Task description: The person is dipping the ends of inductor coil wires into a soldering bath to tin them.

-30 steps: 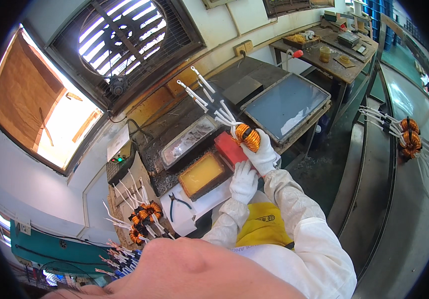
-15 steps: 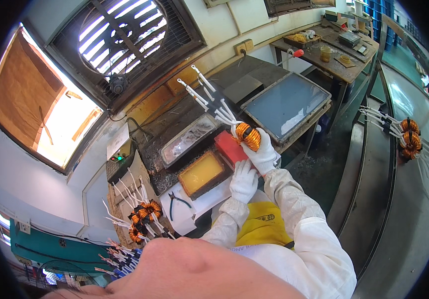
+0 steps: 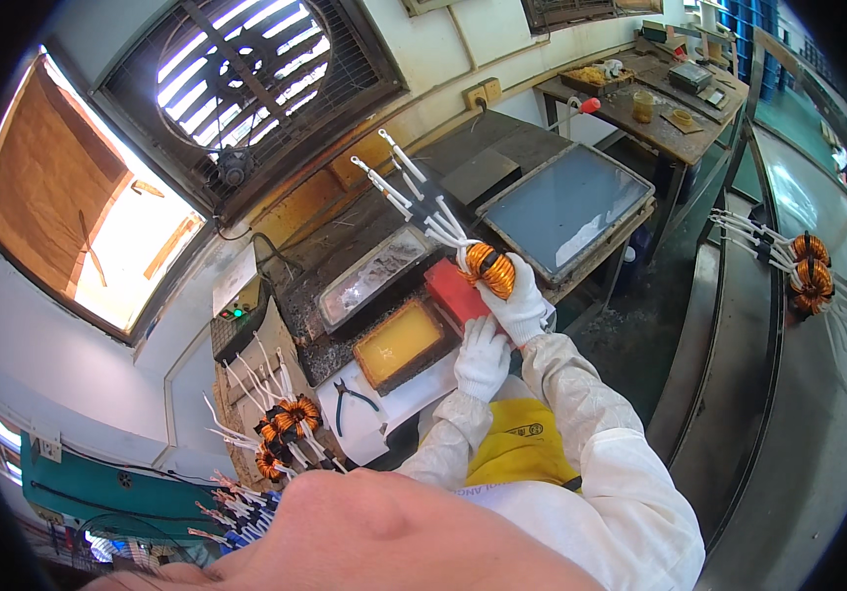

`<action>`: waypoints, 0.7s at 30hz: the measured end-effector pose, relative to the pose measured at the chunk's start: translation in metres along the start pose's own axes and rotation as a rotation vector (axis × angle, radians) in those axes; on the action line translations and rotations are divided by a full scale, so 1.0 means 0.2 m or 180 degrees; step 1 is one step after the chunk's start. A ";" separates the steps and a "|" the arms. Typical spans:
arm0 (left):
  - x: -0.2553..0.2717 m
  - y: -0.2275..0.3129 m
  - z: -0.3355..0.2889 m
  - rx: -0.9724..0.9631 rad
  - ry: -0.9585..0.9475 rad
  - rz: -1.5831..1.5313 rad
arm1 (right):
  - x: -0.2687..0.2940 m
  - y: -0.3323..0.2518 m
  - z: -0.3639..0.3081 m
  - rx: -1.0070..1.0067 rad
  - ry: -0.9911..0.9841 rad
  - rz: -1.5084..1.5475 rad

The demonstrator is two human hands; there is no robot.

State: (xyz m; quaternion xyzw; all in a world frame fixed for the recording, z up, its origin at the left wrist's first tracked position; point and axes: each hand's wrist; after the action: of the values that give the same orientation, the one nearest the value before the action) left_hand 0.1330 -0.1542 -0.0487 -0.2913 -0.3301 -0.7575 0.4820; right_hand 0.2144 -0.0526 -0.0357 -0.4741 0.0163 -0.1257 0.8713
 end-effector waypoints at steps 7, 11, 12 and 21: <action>0.00 0.00 0.00 -0.0011 0.0003 -0.0026 | -0.01 0.01 0.00 -0.0020 -0.0012 0.0081; 0.00 0.00 -0.01 -0.0035 0.0015 -0.0003 | -0.01 0.01 0.00 0.0062 0.0035 0.0004; 0.00 0.00 -0.01 -0.0037 0.0012 -0.0005 | -0.01 0.01 0.00 0.0062 0.0041 0.0020; 0.00 0.00 -0.01 0.0005 -0.0025 -0.0034 | -0.01 0.00 0.00 0.0059 0.0067 -0.0018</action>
State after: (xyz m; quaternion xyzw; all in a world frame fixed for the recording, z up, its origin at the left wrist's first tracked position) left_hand 0.1322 -0.1546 -0.0501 -0.2921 -0.3342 -0.7587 0.4769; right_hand 0.2123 -0.0521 -0.0369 -0.4647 0.0229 -0.1334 0.8751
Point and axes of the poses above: each hand's wrist, its own z-axis towards the middle knuckle, its own x-axis out of the back of the hand, y = z × x, and after that the axes turned 2 degrees about y, right-handed
